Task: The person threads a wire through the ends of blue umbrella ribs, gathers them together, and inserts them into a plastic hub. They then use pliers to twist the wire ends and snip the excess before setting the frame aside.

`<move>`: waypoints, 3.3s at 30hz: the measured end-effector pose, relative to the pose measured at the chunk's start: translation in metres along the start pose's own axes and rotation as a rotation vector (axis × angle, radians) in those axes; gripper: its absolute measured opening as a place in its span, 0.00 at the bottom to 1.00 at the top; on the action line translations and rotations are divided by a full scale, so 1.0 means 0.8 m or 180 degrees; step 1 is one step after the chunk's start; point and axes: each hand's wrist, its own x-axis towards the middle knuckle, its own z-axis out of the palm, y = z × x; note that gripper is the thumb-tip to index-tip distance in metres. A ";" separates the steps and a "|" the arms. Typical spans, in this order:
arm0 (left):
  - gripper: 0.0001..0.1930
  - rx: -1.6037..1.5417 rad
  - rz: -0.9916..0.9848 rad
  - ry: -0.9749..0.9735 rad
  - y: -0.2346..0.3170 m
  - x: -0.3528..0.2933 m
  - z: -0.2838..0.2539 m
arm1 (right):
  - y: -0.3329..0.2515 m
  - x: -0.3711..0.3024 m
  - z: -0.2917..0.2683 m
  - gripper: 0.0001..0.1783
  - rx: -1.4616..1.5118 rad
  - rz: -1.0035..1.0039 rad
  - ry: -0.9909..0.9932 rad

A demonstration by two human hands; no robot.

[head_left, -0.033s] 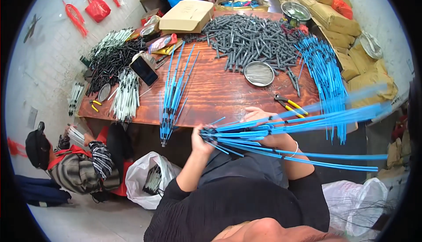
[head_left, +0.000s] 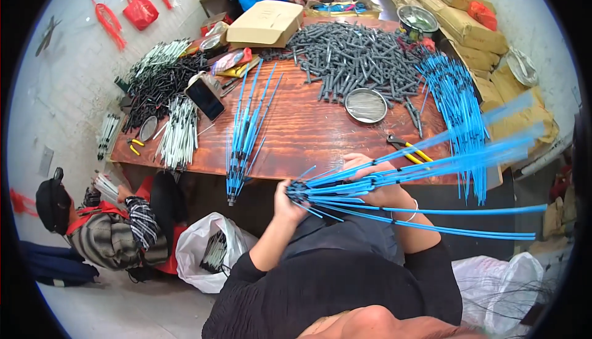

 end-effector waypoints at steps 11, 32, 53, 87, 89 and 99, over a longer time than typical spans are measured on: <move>0.19 0.2830 0.0618 -0.2171 0.045 -0.018 -0.013 | 0.034 -0.029 0.076 0.10 0.0984 0.1777 -0.0250; 0.08 0.3427 0.1628 -0.2277 0.074 -0.007 -0.006 | 0.091 0.004 0.098 0.11 0.1185 0.1981 -0.0761; 0.11 0.3758 0.0962 -0.1715 0.076 -0.024 0.005 | 0.090 -0.026 0.110 0.15 0.1074 0.2564 -0.0223; 0.19 0.3719 0.1464 -0.2173 0.056 -0.007 0.032 | 0.085 -0.099 0.133 0.12 0.2004 0.2759 0.0754; 0.14 0.3552 0.1722 -0.2866 0.075 -0.004 0.036 | 0.087 -0.092 0.126 0.12 0.2254 0.2693 0.0706; 0.08 0.2687 -0.1488 -0.2264 0.074 0.017 0.050 | 0.101 -0.090 0.108 0.10 0.3108 0.2357 0.0131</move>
